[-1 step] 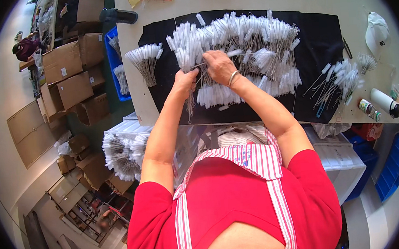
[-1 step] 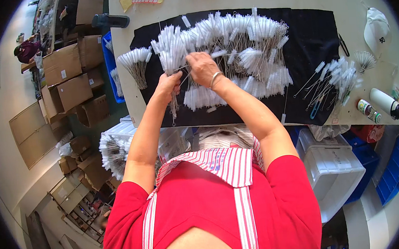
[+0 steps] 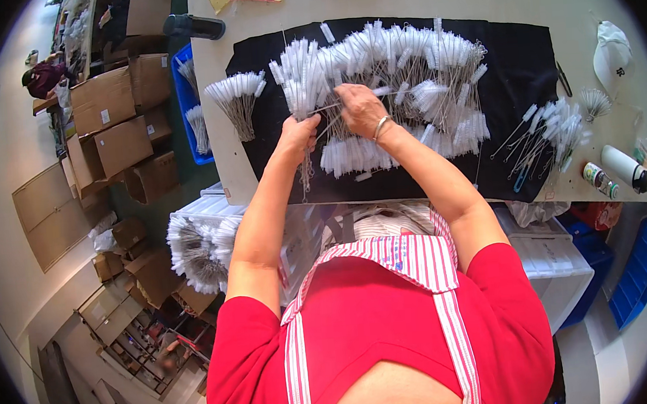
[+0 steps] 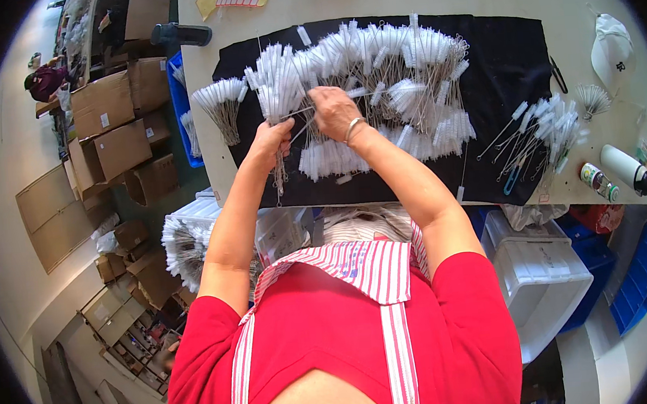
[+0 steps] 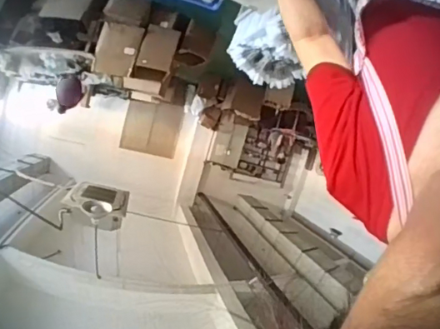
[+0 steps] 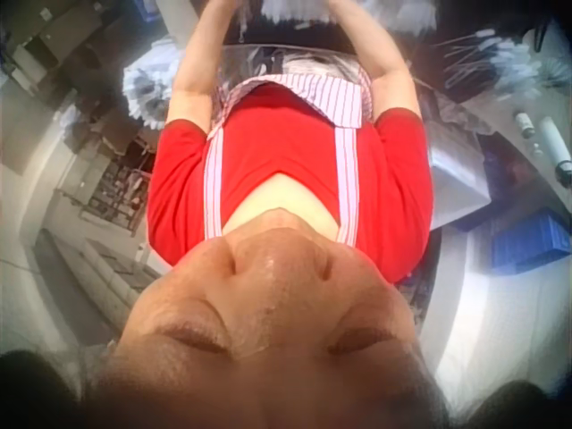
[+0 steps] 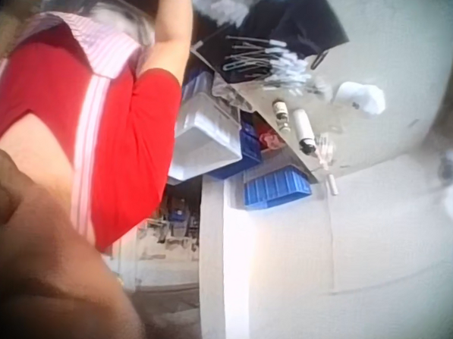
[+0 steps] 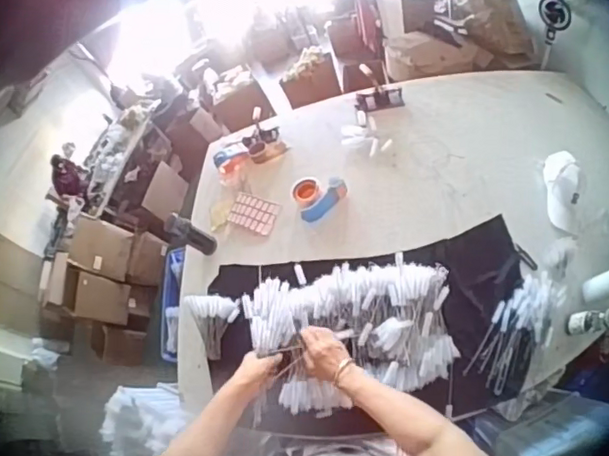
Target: The person sorts and bundles white plastic brush-like parts by hand at a manufacturing workbench.
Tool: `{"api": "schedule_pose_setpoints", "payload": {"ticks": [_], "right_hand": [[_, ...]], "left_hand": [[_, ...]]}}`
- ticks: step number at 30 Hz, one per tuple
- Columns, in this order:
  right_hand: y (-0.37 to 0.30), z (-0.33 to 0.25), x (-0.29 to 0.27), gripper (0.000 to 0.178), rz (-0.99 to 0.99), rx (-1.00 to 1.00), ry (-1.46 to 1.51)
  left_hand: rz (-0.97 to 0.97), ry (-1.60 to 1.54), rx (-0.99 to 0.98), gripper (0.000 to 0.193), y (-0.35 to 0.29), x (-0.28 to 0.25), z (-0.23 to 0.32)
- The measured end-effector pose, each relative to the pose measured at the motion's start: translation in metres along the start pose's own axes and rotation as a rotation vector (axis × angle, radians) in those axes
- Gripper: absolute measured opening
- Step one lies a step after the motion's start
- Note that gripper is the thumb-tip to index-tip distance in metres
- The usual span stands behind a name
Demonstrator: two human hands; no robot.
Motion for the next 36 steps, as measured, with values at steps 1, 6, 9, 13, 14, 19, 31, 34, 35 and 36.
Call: {"api": "schedule_pose_setpoints", "payload": {"ticks": [1,6,9,13,14,19,31,34,35,36], "right_hand": [[-0.008,0.014,0.007,0.031,-0.076,0.037,-0.047],[-0.026,0.016,0.016,0.028,-0.168,0.032,-0.1],[-0.027,0.008,0.019,0.027,-0.183,0.017,-0.3],[-0.019,-0.019,0.015,0.024,-0.153,-0.061,-0.404],[-0.019,-0.021,0.015,0.023,-0.129,-0.049,-0.318],[-0.013,-0.029,0.03,0.024,-0.448,0.003,-0.229],[-0.043,-0.034,-0.033,0.015,0.145,0.354,-0.032],[-0.048,-0.027,-0.017,0.024,-0.006,0.615,0.067],[-0.051,-0.026,-0.01,0.028,-0.077,0.787,0.193],[-0.042,-0.034,-0.01,0.029,-0.161,0.761,0.127]], "left_hand": [[0.0,0.032,-0.002,0.019,-0.004,-0.007,0.001],[-0.006,0.196,0.01,0.018,-0.024,-0.036,0.002],[-0.06,0.168,-0.06,0.024,-0.032,-0.025,0.001],[-0.173,0.114,-0.139,0.029,-0.03,-0.02,-0.011],[-0.164,0.09,-0.12,0.025,-0.034,-0.017,-0.007],[-0.191,0.011,-0.069,0.019,-0.028,-0.002,-0.018],[-0.35,-0.295,-0.239,0.025,-0.063,-0.014,-0.008],[-0.404,-0.266,-0.201,0.028,-0.07,-0.008,-0.009],[-0.425,-0.201,-0.155,0.03,-0.073,-0.006,-0.009],[-0.385,-0.071,-0.155,0.037,-0.07,-0.009,-0.015]]}}
Point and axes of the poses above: each hand's wrist, its own y-axis towards the middle knuckle, its own x-axis out of the palm, z = x × y, the point moved 6 cm from there along y, towards the middle knuckle, and after that the axes turned 5 degrees about z, right-handed, at the moved point
